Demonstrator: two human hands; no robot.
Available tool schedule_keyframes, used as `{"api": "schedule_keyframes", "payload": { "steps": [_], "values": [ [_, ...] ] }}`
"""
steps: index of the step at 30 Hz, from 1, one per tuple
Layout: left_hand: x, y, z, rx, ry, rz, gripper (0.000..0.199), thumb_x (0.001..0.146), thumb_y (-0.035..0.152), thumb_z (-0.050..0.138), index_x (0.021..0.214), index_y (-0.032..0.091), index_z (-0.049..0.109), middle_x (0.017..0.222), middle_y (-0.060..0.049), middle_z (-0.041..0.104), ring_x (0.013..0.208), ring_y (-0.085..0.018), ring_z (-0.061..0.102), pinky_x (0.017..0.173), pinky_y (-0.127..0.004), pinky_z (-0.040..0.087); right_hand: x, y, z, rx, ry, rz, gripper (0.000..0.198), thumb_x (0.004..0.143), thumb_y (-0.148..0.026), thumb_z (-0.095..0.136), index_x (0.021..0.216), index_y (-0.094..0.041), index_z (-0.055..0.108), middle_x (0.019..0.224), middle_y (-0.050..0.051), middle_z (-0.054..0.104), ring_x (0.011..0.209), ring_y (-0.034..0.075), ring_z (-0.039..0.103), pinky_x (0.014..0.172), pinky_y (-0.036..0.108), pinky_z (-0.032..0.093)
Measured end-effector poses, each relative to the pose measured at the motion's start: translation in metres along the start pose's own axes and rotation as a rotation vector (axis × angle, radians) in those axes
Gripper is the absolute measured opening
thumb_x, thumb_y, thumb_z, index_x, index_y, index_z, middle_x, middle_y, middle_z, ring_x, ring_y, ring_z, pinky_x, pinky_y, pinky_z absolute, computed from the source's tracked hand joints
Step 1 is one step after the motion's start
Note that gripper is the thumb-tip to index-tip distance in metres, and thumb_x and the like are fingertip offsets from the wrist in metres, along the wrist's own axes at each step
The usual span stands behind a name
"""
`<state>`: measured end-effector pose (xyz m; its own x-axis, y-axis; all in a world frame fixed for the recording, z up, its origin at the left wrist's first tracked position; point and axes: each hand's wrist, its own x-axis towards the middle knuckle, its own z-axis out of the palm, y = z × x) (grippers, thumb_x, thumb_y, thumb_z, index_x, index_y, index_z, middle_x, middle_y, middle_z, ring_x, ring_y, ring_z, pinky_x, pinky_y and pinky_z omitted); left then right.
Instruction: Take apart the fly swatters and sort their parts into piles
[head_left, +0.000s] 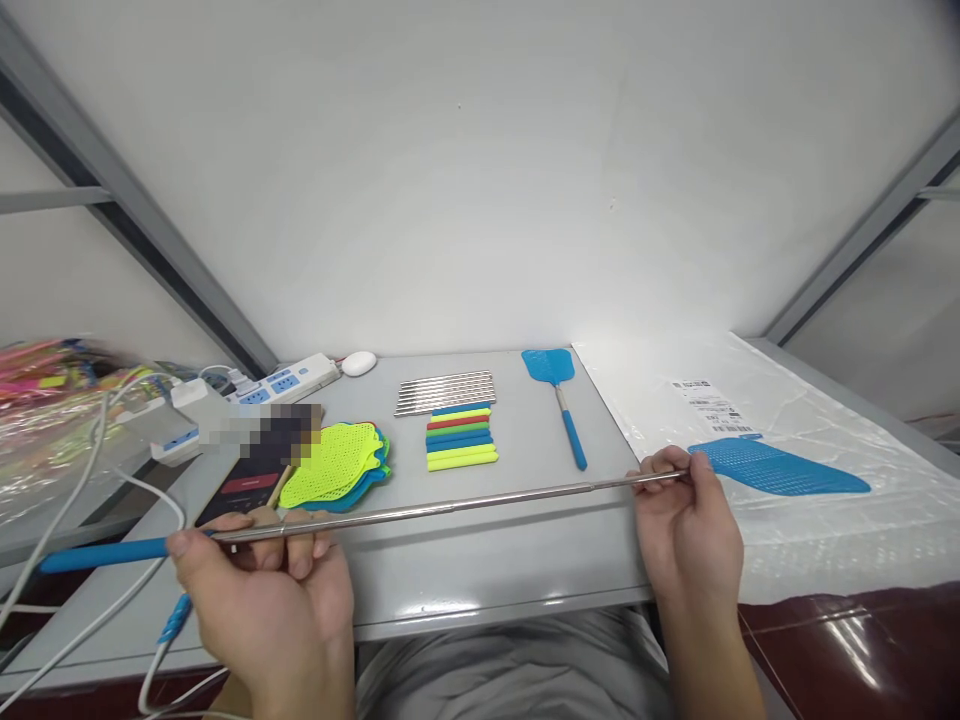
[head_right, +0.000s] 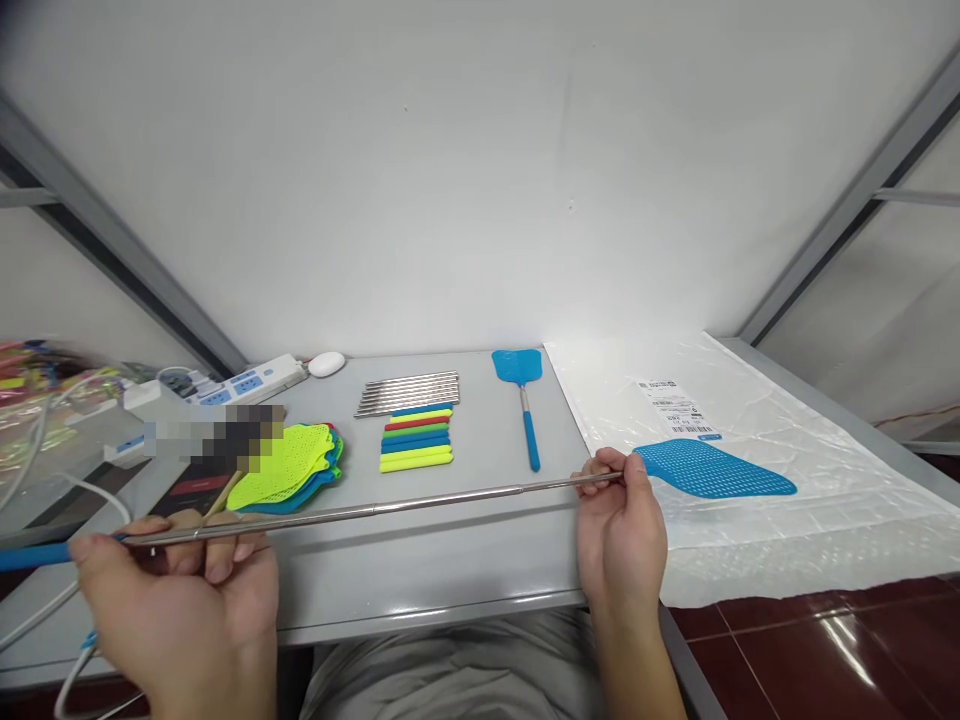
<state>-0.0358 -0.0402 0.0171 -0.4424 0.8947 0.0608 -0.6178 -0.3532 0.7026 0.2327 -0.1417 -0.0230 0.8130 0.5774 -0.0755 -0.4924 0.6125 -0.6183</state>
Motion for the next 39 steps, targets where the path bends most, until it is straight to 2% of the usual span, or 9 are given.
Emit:
{"api": "schedule_keyframes", "payload": {
  "steps": [4, 11, 18, 21, 23, 25, 28, 36, 39],
  "values": [
    [-0.012, -0.002, 0.007, -0.01, -0.002, 0.008, 0.027, 0.093, 0.038, 0.05, 0.073, 0.02, 0.045, 0.052, 0.007, 0.026, 0.045, -0.01, 0.016, 0.041, -0.023, 0.022, -0.009, 0.007, 0.007, -0.087, 0.016, -0.042, 0.027, 0.092, -0.035, 0.054, 0.085, -0.015, 0.071, 0.087, 0.002, 0.059, 0.077, 0.01, 0.054, 0.073, 0.025, 0.049],
    [-0.039, -0.013, 0.022, 0.039, -0.073, -0.015, 0.028, 0.095, 0.038, 0.048, 0.074, 0.021, 0.044, 0.047, 0.008, 0.023, 0.044, -0.01, 0.013, 0.042, -0.023, 0.02, -0.037, 0.023, 0.017, -0.227, -0.084, 0.048, 0.035, 0.092, -0.045, 0.052, 0.095, -0.019, 0.074, 0.103, 0.007, 0.067, 0.099, 0.019, 0.059, 0.093, 0.037, 0.044],
    [-0.03, -0.004, 0.015, 0.026, -0.093, 0.007, 0.027, 0.095, 0.037, 0.046, 0.074, 0.02, 0.046, 0.048, 0.007, 0.023, 0.044, -0.01, 0.011, 0.04, -0.023, 0.018, -0.025, 0.018, 0.013, -0.206, -0.15, 0.085, 0.043, 0.089, -0.051, 0.052, 0.096, -0.015, 0.075, 0.099, 0.01, 0.07, 0.093, 0.019, 0.061, 0.092, 0.036, 0.045],
    [-0.021, 0.003, 0.01, 0.031, -0.084, 0.037, 0.028, 0.096, 0.037, 0.041, 0.073, 0.021, 0.046, 0.048, 0.006, 0.023, 0.044, -0.011, 0.012, 0.04, -0.024, 0.018, -0.019, 0.012, 0.013, -0.122, -0.102, 0.044, 0.047, 0.089, -0.058, 0.048, 0.097, -0.019, 0.073, 0.099, 0.008, 0.069, 0.088, 0.019, 0.062, 0.076, 0.033, 0.051],
    [-0.015, 0.006, 0.007, 0.048, -0.076, 0.057, 0.03, 0.096, 0.036, 0.037, 0.071, 0.021, 0.045, 0.048, 0.006, 0.021, 0.044, -0.012, 0.011, 0.039, -0.025, 0.017, -0.014, 0.008, 0.012, -0.096, -0.027, -0.012, 0.037, 0.088, -0.053, 0.053, 0.1, -0.023, 0.071, 0.099, 0.005, 0.069, 0.083, 0.018, 0.063, 0.07, 0.034, 0.053],
    [-0.01, 0.007, 0.005, 0.065, -0.076, 0.07, 0.03, 0.095, 0.036, 0.035, 0.07, 0.021, 0.044, 0.047, 0.005, 0.02, 0.043, -0.012, 0.011, 0.038, -0.025, 0.014, -0.01, 0.005, 0.01, -0.104, 0.047, -0.057, 0.027, 0.085, -0.044, 0.062, 0.103, -0.026, 0.07, 0.1, 0.002, 0.07, 0.086, 0.018, 0.065, 0.072, 0.035, 0.054],
    [-0.008, 0.005, 0.003, 0.088, -0.085, 0.071, 0.029, 0.094, 0.037, 0.036, 0.071, 0.021, 0.043, 0.048, 0.006, 0.019, 0.044, -0.012, 0.01, 0.038, -0.025, 0.013, -0.007, 0.004, 0.007, -0.13, 0.09, -0.092, 0.028, 0.082, -0.036, 0.067, 0.109, -0.027, 0.067, 0.108, 0.0, 0.069, 0.094, 0.017, 0.065, 0.079, 0.036, 0.054],
    [-0.018, -0.001, 0.006, -0.043, -0.057, 0.015, 0.033, 0.098, 0.044, 0.042, 0.074, 0.022, 0.047, 0.049, 0.006, 0.017, 0.045, -0.011, 0.01, 0.04, -0.024, 0.019, -0.02, 0.007, 0.014, -0.075, 0.163, -0.109, 0.026, 0.084, -0.039, 0.063, 0.104, -0.024, 0.068, 0.107, 0.0, 0.069, 0.094, 0.016, 0.065, 0.085, 0.035, 0.054],
    [-0.027, -0.005, 0.012, -0.029, -0.077, 0.003, 0.033, 0.098, 0.044, 0.043, 0.074, 0.022, 0.047, 0.047, 0.007, 0.018, 0.044, -0.011, 0.01, 0.04, -0.024, 0.019, -0.034, 0.015, 0.015, -0.214, 0.221, -0.147, 0.028, 0.084, -0.041, 0.063, 0.104, -0.022, 0.07, 0.103, 0.002, 0.07, 0.099, 0.019, 0.065, 0.091, 0.037, 0.052]
  ]
}}
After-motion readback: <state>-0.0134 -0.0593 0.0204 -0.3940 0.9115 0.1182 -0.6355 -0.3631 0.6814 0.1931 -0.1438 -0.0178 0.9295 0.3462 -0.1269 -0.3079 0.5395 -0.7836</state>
